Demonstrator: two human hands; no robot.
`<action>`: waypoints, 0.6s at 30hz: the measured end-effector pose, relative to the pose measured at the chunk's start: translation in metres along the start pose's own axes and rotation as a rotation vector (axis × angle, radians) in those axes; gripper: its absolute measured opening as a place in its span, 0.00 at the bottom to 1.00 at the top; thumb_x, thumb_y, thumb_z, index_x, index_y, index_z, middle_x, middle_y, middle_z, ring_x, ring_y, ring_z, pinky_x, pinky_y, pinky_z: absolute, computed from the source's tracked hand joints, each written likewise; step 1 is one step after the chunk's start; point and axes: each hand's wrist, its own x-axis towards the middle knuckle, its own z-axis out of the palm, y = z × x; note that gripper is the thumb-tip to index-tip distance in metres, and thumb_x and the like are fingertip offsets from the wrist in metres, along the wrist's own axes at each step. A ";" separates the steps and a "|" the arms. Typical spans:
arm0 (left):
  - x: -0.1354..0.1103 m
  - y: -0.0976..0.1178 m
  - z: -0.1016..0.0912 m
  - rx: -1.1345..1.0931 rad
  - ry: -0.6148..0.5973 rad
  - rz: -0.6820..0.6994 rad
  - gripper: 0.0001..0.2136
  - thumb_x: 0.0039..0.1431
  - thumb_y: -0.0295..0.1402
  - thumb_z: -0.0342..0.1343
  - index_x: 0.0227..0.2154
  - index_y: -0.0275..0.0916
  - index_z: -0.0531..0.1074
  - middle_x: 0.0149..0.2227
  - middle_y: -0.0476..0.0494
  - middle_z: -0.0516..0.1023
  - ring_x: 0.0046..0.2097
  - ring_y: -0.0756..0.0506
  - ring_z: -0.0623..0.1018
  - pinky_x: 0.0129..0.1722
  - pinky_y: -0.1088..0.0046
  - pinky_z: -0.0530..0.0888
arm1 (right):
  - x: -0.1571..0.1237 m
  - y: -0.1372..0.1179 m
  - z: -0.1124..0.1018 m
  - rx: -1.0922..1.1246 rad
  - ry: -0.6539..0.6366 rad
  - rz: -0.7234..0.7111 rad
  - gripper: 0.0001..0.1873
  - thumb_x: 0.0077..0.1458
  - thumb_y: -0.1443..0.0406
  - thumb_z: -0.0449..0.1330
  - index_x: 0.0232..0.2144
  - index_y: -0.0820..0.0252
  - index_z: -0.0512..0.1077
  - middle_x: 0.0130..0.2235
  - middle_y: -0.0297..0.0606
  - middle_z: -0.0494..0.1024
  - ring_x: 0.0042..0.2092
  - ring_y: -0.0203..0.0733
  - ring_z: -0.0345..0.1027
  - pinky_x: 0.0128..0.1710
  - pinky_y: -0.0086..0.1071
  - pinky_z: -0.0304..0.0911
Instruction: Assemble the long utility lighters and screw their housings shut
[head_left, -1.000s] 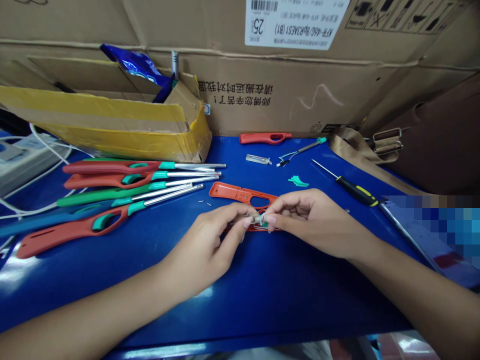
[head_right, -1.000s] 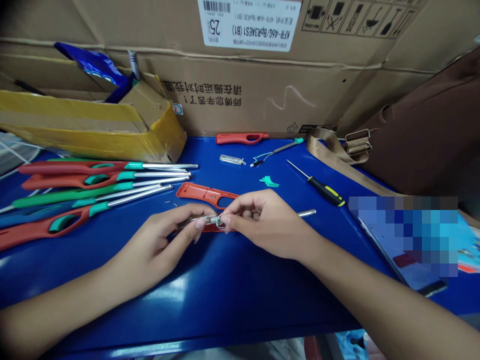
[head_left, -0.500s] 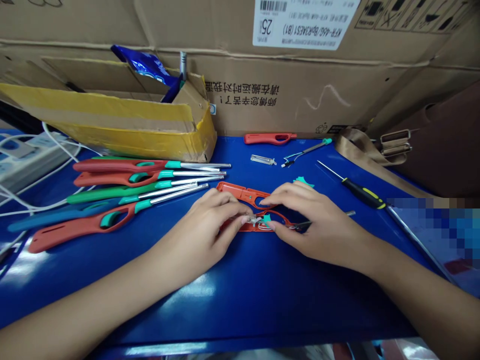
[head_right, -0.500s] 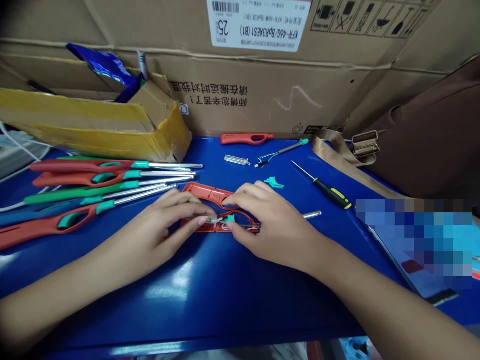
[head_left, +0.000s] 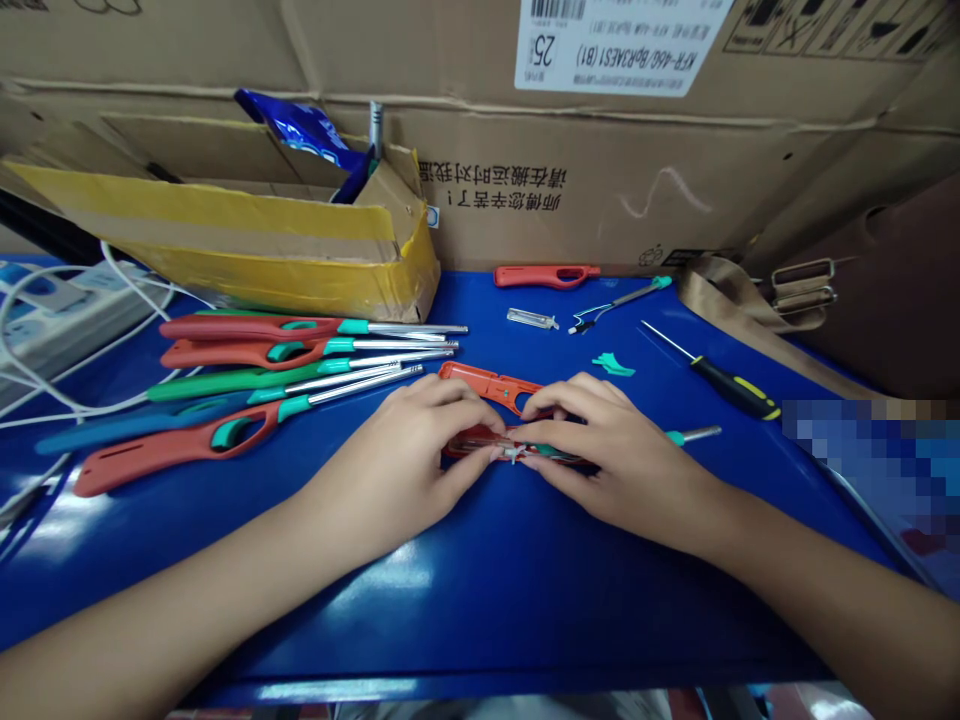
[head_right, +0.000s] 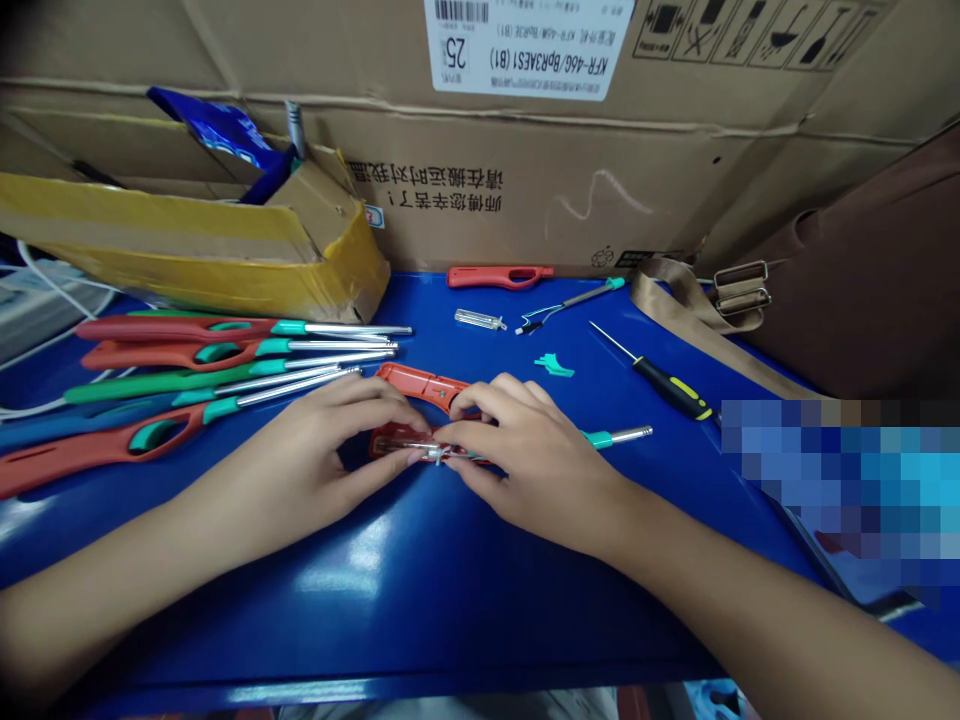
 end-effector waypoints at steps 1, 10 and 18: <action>0.000 0.000 -0.001 0.017 0.006 0.011 0.05 0.65 0.31 0.60 0.41 0.41 0.79 0.41 0.47 0.80 0.43 0.45 0.77 0.44 0.67 0.72 | 0.000 0.000 -0.001 -0.007 0.003 0.002 0.12 0.67 0.64 0.58 0.50 0.50 0.77 0.50 0.38 0.76 0.50 0.45 0.65 0.52 0.43 0.61; 0.002 -0.005 -0.007 0.188 -0.053 0.096 0.06 0.66 0.35 0.60 0.39 0.46 0.83 0.38 0.47 0.82 0.42 0.43 0.78 0.43 0.64 0.69 | -0.003 0.002 -0.005 -0.071 -0.019 -0.088 0.16 0.67 0.64 0.56 0.54 0.50 0.76 0.57 0.42 0.75 0.55 0.48 0.66 0.53 0.48 0.61; 0.001 -0.007 -0.006 0.192 -0.027 0.100 0.07 0.66 0.35 0.60 0.39 0.44 0.83 0.41 0.44 0.81 0.43 0.42 0.77 0.44 0.63 0.71 | -0.007 0.004 -0.009 -0.191 -0.116 -0.201 0.19 0.68 0.63 0.55 0.58 0.54 0.73 0.65 0.48 0.69 0.62 0.55 0.62 0.58 0.54 0.60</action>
